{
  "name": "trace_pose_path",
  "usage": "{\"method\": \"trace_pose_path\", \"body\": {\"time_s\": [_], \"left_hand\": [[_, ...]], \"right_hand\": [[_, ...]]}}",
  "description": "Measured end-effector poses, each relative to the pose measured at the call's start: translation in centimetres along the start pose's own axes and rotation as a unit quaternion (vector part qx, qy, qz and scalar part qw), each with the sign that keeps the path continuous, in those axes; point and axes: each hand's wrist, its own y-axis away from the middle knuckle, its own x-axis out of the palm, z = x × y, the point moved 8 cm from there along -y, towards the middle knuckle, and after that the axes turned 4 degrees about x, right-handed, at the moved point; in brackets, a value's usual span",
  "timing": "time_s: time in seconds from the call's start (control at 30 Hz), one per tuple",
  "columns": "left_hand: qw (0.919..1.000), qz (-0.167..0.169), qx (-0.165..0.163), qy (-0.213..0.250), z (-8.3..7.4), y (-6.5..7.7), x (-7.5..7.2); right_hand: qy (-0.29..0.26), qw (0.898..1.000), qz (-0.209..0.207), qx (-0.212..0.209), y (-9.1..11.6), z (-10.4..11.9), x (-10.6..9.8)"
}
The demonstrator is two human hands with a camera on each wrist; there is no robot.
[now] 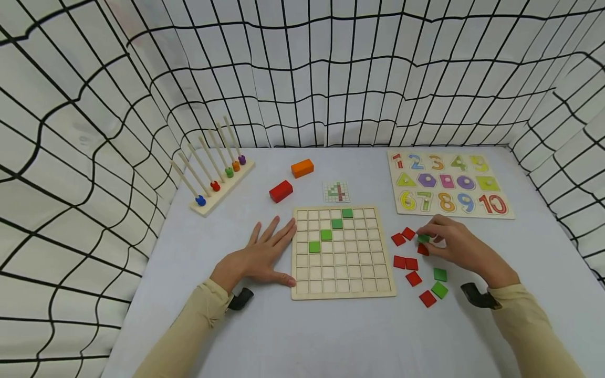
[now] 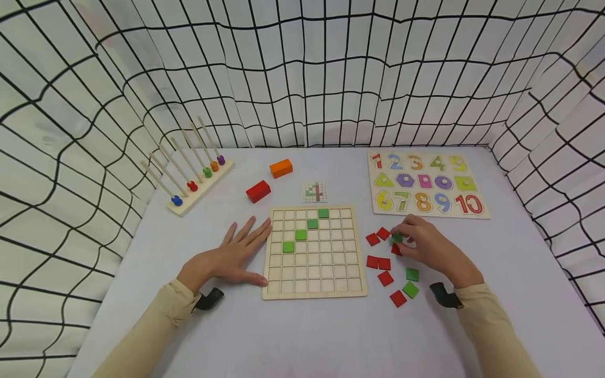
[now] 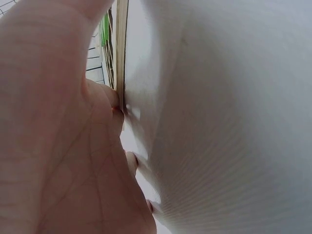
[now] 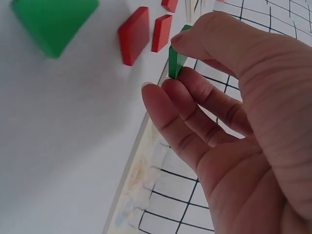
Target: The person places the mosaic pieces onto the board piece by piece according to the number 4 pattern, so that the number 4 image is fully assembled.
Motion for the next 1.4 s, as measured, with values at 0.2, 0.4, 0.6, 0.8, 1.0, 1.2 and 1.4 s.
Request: {"method": "trace_pose_path", "body": {"time_s": [0.2, 0.4, 0.6, 0.8, 1.0, 1.2, 1.4], "left_hand": [[1.0000, 0.002, -0.001, 0.002, -0.1, 0.1, 0.0], [1.0000, 0.003, -0.001, -0.002, -0.2, 0.1, -0.1], [1.0000, 0.002, 0.001, 0.002, -0.2, 0.1, -0.2], [1.0000, 0.003, 0.001, -0.001, -0.2, 0.0, -0.1], [1.0000, 0.003, 0.000, -0.002, -0.2, 0.0, -0.2], [1.0000, 0.003, -0.001, -0.002, -0.1, 0.0, 0.0], [1.0000, 0.005, 0.000, 0.001, -0.1, 0.0, -0.1]], "right_hand": [[0.004, 1.000, 0.002, -0.021, -0.9, 1.3, -0.1], [-0.012, 0.999, -0.001, -0.049, -2.0, 2.6, -0.1], [-0.016, 0.998, 0.001, -0.057, -3.1, 3.6, 0.1], [-0.025, 0.998, 0.023, -0.050, -4.2, 5.2, 0.1], [-0.039, 0.996, 0.030, -0.075, -5.6, 6.9, 0.8], [-0.035, 0.991, 0.021, -0.125, -6.7, 8.8, 1.5], [-0.039, 0.986, 0.026, -0.161, -7.6, 10.7, 2.4]]}}
